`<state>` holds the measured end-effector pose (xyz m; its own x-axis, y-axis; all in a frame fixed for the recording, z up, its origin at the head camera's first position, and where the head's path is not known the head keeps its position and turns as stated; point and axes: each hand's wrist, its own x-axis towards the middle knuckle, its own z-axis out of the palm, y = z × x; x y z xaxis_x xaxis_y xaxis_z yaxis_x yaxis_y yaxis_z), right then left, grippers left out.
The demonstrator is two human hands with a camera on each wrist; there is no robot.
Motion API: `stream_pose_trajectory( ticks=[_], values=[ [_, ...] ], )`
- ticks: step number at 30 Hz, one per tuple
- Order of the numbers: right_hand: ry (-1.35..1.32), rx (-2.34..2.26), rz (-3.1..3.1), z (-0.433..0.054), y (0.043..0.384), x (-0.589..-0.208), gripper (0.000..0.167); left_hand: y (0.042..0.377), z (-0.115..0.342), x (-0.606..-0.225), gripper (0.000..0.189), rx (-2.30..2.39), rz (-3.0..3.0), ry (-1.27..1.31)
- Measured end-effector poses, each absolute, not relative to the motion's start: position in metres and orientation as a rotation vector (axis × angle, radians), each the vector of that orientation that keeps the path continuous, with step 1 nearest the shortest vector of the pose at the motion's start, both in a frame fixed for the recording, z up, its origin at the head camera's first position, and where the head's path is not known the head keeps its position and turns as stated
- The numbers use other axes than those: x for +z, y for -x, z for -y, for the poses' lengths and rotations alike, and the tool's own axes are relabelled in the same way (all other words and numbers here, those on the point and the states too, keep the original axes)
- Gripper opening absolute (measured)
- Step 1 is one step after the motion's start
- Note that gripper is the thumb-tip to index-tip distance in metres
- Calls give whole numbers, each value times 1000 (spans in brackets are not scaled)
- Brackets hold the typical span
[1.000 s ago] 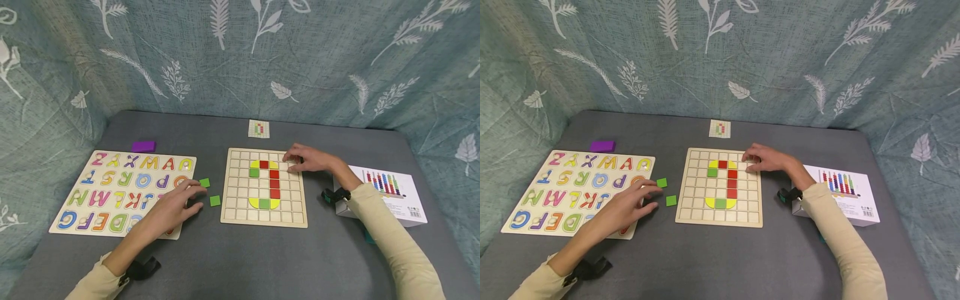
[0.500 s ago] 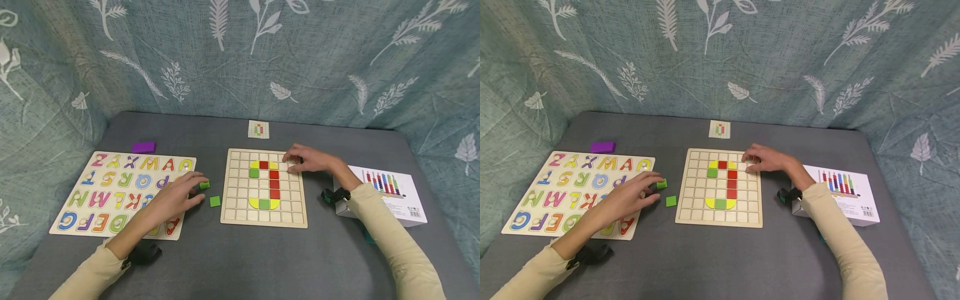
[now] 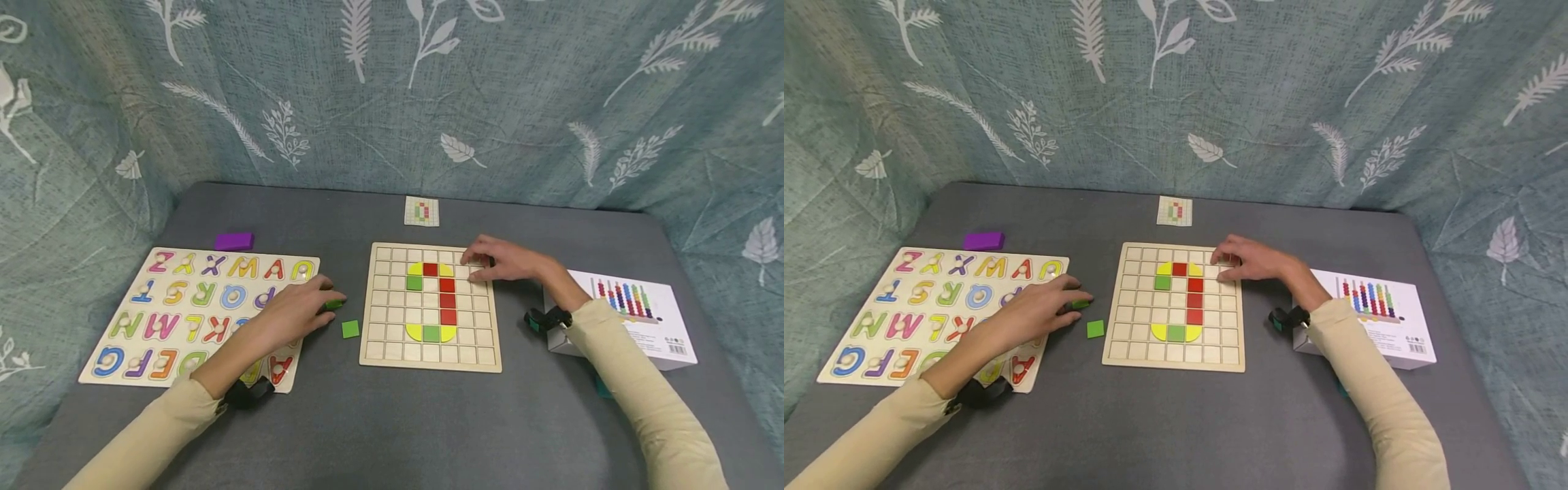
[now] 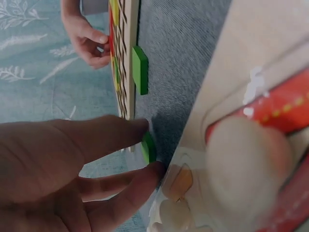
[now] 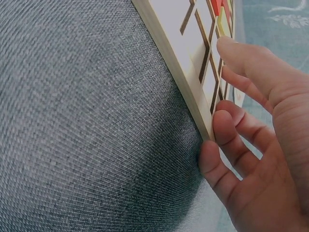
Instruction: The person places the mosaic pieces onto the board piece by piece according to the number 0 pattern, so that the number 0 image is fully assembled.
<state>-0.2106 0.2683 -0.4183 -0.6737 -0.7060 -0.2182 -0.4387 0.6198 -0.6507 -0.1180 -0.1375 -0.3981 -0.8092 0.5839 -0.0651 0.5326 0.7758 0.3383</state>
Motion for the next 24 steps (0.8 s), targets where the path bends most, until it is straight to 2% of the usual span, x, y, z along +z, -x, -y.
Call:
stream_pose_trajectory(
  ticks=[24],
  values=[
    [917,-778,-2391,-268,211,-418,29,125,131,-403,24,490,-2801,-928]
  ],
)
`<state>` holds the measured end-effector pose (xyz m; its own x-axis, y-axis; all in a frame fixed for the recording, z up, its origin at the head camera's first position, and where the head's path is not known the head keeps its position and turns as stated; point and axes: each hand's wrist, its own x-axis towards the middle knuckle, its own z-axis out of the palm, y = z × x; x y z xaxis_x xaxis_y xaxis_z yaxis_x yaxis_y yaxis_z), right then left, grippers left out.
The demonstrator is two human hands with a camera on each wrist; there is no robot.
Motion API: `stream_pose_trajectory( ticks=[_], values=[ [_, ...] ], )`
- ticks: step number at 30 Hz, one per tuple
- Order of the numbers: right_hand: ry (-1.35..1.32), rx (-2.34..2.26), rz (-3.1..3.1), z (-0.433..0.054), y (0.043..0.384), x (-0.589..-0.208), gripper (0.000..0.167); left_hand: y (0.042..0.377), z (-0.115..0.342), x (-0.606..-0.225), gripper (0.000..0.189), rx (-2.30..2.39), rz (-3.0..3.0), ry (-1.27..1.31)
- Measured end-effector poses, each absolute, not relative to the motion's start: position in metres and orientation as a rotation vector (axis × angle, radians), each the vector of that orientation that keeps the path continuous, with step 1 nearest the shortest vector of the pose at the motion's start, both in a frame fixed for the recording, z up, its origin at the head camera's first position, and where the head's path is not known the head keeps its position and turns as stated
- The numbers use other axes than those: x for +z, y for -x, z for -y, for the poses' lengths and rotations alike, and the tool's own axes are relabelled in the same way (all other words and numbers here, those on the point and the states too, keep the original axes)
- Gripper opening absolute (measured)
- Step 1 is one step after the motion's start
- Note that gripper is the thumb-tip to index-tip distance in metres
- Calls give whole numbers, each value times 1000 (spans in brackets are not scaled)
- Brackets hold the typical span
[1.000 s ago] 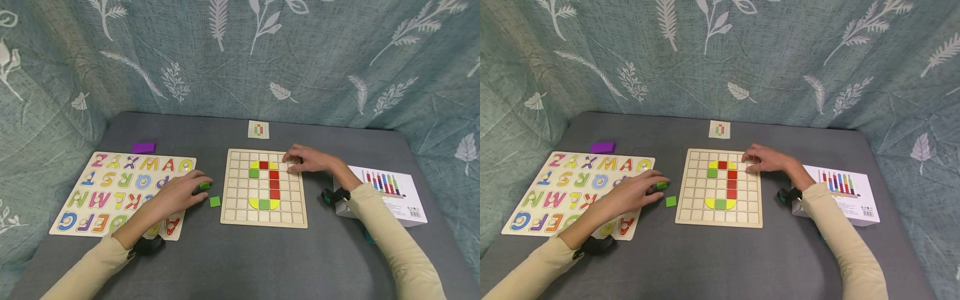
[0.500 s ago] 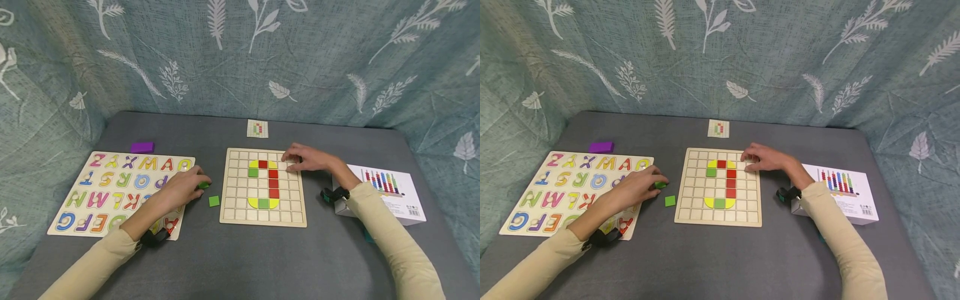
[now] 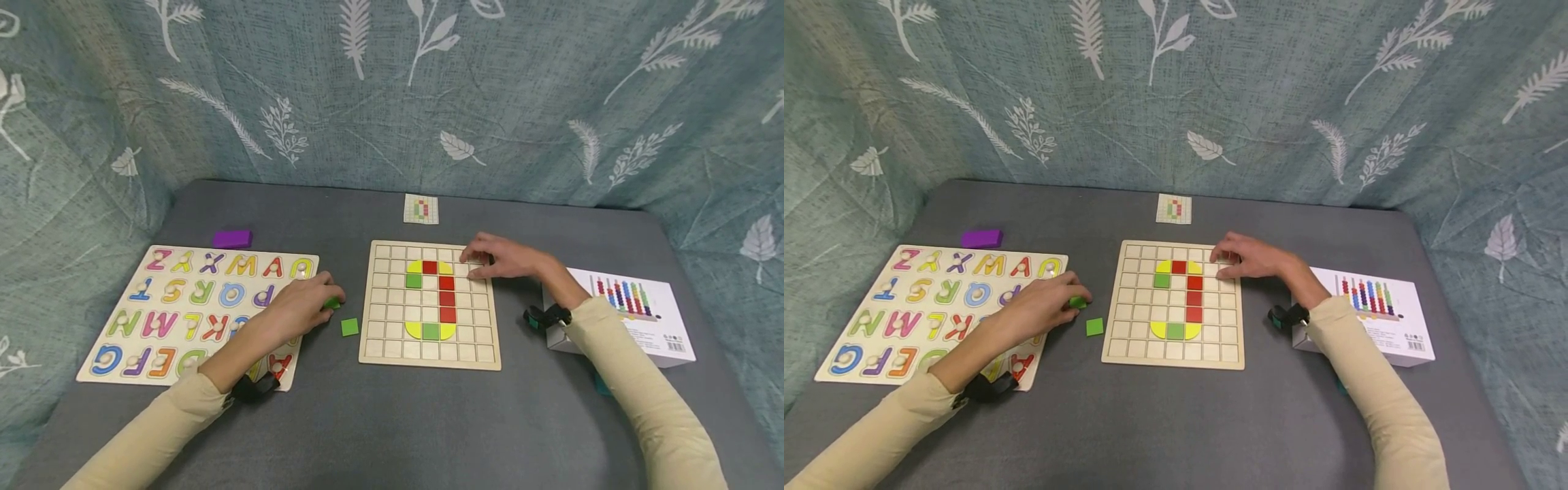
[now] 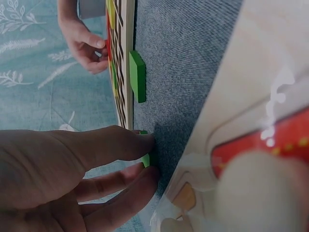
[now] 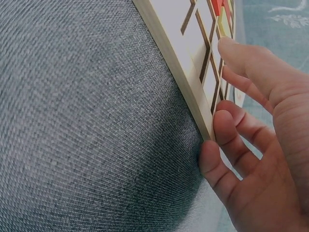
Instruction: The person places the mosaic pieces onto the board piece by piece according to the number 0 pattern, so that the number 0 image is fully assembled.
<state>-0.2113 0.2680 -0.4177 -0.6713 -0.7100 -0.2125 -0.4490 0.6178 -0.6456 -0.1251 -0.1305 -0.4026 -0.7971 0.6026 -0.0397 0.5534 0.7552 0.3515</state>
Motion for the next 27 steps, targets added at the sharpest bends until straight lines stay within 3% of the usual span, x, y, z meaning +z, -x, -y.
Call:
stream_pose_trajectory(
  ticks=[27],
  values=[
    [894,-778,-2395,-268,212,-420,29,123,131,-403,21,504,-2814,-971]
  ],
)
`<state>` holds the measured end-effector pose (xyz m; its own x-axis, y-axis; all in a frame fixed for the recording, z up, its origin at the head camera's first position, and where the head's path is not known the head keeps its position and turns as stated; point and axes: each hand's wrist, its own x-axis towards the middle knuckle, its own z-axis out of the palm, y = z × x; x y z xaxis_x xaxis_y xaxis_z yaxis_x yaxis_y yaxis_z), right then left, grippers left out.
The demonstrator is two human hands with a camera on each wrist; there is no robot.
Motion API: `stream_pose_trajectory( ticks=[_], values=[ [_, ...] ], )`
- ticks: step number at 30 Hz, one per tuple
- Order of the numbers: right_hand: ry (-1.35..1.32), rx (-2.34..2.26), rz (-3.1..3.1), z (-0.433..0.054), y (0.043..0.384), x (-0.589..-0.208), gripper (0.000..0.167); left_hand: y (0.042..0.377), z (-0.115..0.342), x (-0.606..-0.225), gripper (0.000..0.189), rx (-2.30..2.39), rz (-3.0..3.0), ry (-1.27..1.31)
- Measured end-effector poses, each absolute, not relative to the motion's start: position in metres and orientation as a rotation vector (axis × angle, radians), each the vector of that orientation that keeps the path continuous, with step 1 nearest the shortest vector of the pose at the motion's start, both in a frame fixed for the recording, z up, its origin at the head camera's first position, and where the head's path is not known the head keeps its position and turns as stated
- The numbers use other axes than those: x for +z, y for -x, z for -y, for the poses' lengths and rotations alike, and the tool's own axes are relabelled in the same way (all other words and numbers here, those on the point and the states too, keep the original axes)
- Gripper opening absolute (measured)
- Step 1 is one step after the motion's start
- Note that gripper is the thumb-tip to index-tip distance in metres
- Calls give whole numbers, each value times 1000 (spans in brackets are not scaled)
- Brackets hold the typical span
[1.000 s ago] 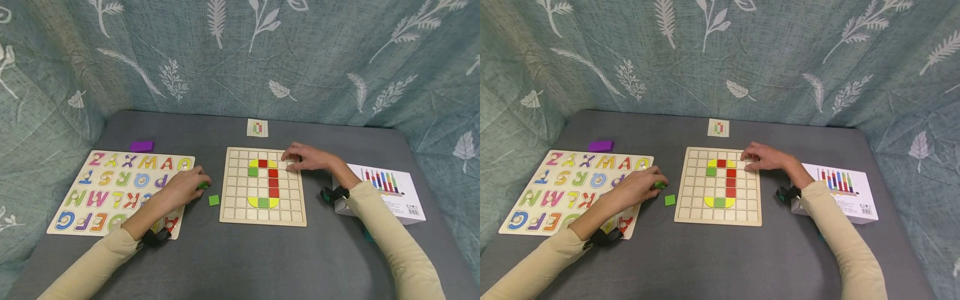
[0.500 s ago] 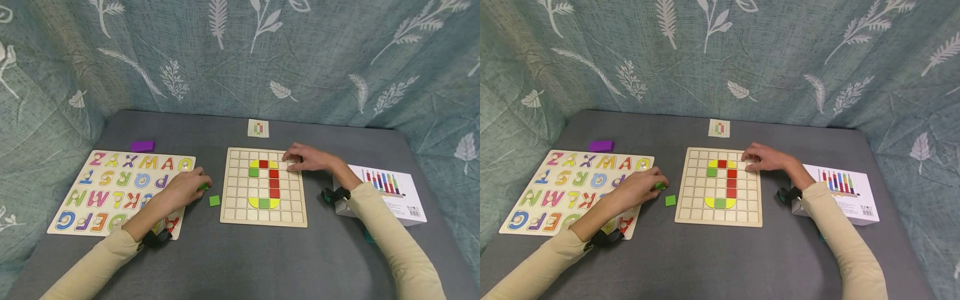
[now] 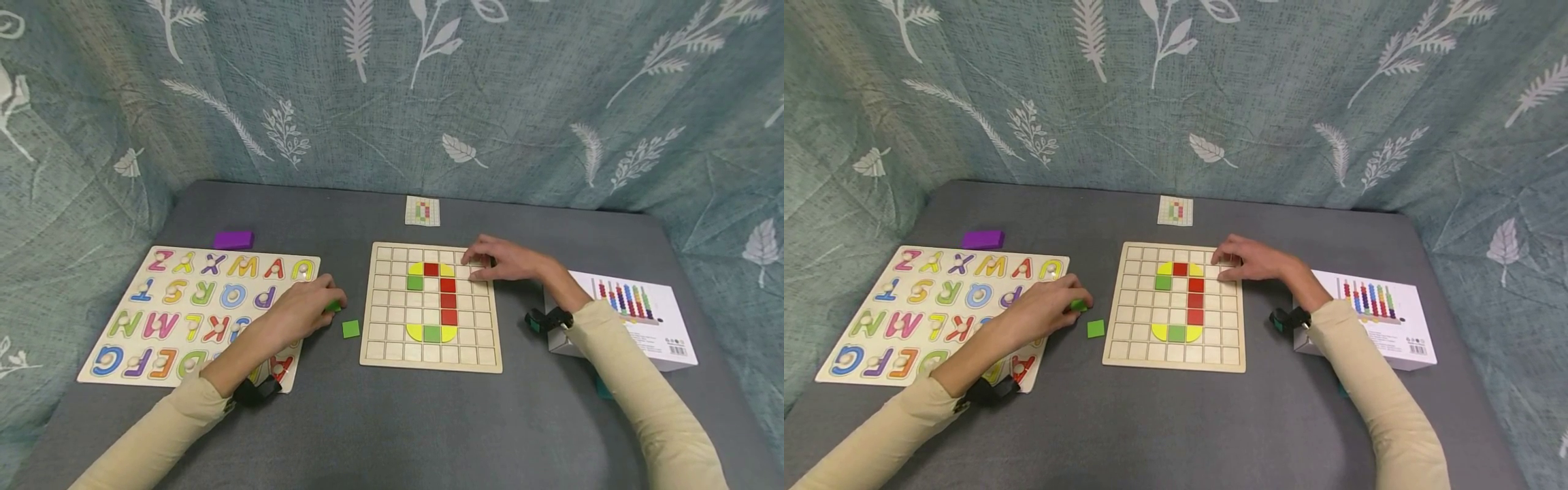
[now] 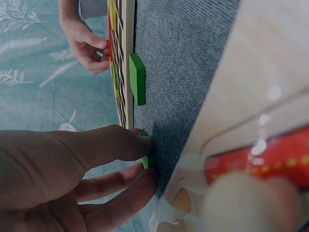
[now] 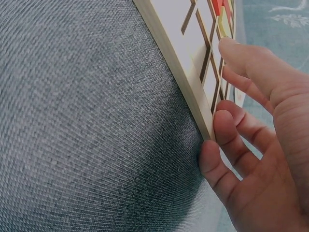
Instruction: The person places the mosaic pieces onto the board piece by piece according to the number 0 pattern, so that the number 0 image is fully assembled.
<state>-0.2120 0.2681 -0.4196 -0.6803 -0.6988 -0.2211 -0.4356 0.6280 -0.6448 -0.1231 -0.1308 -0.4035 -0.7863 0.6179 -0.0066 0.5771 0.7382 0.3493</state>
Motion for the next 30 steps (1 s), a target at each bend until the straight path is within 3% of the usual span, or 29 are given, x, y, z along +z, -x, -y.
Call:
stream_pose_trajectory(
  ticks=[30],
  values=[
    [877,-784,-2385,-267,209,-418,30,123,133,-409,17,523,-2821,-952]
  ],
)
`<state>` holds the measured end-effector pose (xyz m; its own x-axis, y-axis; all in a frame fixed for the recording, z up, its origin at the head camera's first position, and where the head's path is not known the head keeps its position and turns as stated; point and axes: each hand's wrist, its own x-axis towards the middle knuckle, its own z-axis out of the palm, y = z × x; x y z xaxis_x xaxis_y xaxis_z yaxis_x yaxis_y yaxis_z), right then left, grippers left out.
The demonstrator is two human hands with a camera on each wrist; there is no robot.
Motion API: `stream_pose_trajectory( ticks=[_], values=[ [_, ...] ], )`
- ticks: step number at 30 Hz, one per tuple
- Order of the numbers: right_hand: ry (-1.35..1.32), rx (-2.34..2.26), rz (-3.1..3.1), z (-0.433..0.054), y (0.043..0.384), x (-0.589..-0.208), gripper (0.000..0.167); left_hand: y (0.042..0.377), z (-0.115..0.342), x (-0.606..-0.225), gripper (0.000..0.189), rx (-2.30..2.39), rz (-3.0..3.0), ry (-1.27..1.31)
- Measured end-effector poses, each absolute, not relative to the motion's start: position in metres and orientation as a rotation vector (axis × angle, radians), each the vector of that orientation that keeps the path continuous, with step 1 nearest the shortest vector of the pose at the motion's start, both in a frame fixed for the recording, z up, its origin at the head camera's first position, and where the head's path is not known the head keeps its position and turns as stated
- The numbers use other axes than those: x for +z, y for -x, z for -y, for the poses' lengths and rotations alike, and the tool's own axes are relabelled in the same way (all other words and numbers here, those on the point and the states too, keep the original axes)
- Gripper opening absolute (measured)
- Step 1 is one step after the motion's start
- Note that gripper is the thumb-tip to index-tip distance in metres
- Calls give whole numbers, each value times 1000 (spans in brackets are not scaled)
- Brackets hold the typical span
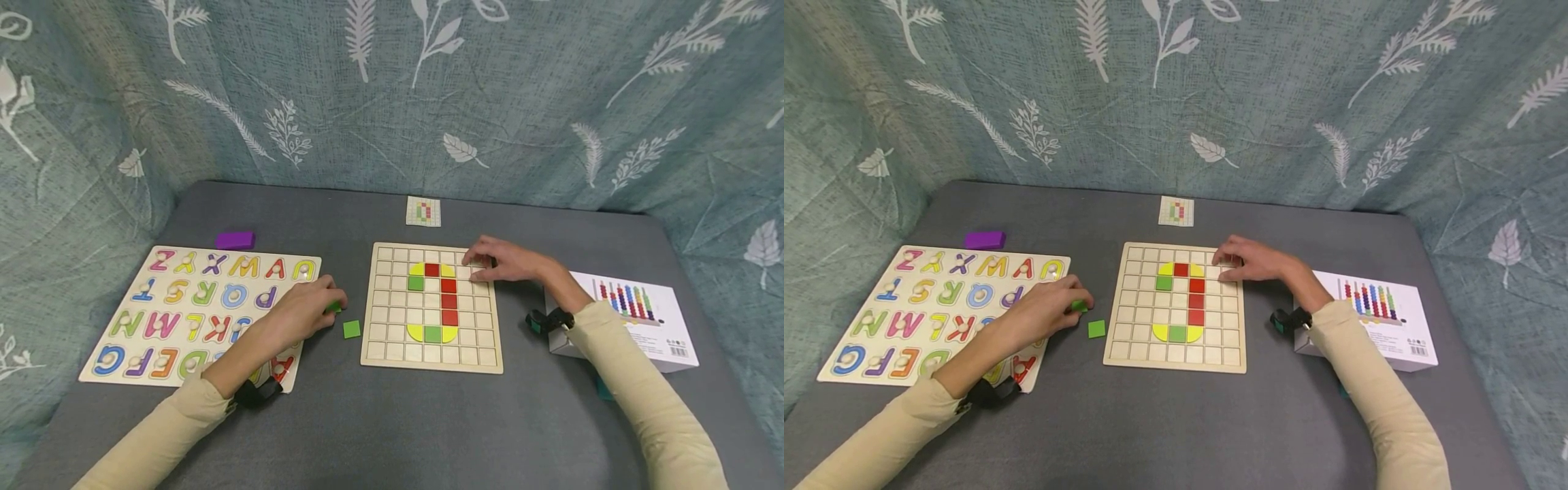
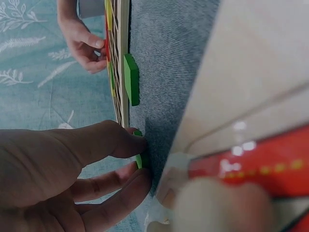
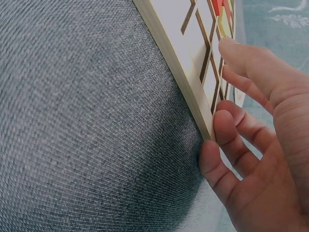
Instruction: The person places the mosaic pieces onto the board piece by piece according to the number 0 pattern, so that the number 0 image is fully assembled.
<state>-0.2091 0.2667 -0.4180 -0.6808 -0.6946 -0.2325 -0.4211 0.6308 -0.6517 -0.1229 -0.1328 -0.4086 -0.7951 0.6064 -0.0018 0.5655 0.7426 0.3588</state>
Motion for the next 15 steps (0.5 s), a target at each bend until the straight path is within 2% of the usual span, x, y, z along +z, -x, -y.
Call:
stream_pose_trajectory(
  ticks=[15],
  values=[
    [901,-784,-2393,-267,212,-418,29,123,134,-408,18,542,-2826,-955]
  ],
)
